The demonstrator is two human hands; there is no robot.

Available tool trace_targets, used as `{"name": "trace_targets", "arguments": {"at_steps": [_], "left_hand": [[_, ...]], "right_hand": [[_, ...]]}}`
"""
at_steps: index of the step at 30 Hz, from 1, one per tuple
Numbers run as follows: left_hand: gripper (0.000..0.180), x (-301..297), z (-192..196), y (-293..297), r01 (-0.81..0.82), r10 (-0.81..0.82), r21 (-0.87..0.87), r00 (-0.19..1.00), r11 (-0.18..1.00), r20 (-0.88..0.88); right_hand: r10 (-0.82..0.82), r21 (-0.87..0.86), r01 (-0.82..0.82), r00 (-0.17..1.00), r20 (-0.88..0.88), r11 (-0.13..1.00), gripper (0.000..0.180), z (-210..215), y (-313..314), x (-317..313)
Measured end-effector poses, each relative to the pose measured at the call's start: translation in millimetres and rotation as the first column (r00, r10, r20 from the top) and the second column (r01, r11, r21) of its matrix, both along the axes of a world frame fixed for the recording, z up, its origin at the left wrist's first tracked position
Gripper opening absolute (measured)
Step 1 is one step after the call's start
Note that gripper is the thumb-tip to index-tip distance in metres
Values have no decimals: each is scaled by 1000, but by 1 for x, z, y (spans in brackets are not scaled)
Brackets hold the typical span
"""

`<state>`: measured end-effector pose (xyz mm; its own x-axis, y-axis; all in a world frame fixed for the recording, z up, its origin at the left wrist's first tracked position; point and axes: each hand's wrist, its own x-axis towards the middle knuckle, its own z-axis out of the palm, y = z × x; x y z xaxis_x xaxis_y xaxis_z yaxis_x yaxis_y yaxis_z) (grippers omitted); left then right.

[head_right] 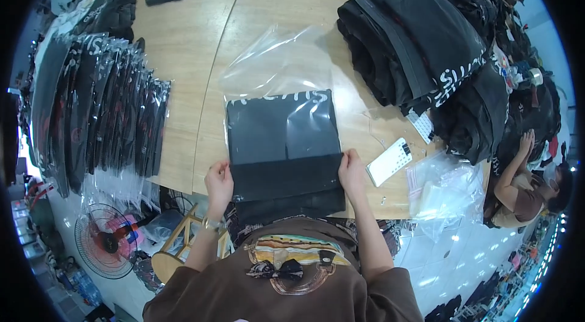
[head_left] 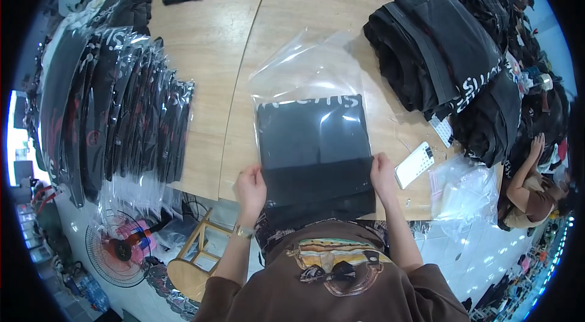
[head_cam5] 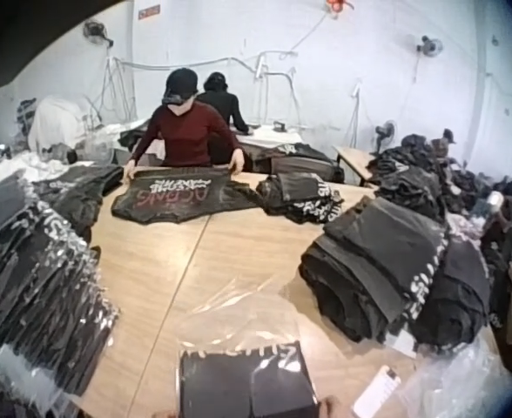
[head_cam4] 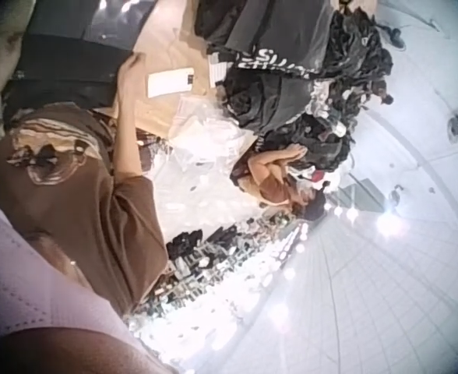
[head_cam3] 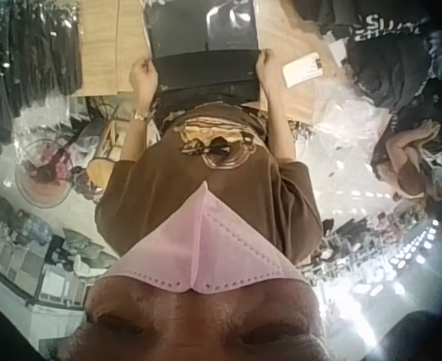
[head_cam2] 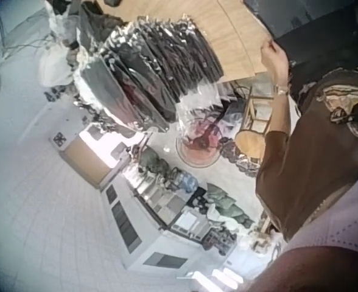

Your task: Bagging folded black shirts into plastic bags and adding labels.

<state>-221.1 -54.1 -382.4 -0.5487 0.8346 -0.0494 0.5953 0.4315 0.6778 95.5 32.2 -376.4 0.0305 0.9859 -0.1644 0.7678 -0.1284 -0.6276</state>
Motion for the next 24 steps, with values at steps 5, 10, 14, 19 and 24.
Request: {"name": "trace_targets", "arguments": {"at_steps": [5, 10, 14, 19, 24], "left_hand": [[19, -33, 26, 48, -58, 61, -19, 949, 998, 308], [18, -6, -19, -1, -9, 16, -40, 985, 999, 170], [23, -25, 1, 56, -35, 24, 95, 992, 995, 120], [21, -29, -22, 10, -8, 16, -51, 986, 999, 167], [18, -34, -7, 59, -5, 1, 91, 999, 996, 48]], "right_hand": [[-1, -11, -2, 973, -229, 1000, 25, 20, 68, -24], [41, 109, -28, 992, -121, 994, 24, -28, 24, 10], [-29, 107, 41, 993, -114, 993, 25, 0, 55, -19], [-36, -226, 10, 993, -112, 974, 30, -6, 72, -17], [18, 6, -18, 982, -189, 1000, 25, -31, 94, -23]]}}
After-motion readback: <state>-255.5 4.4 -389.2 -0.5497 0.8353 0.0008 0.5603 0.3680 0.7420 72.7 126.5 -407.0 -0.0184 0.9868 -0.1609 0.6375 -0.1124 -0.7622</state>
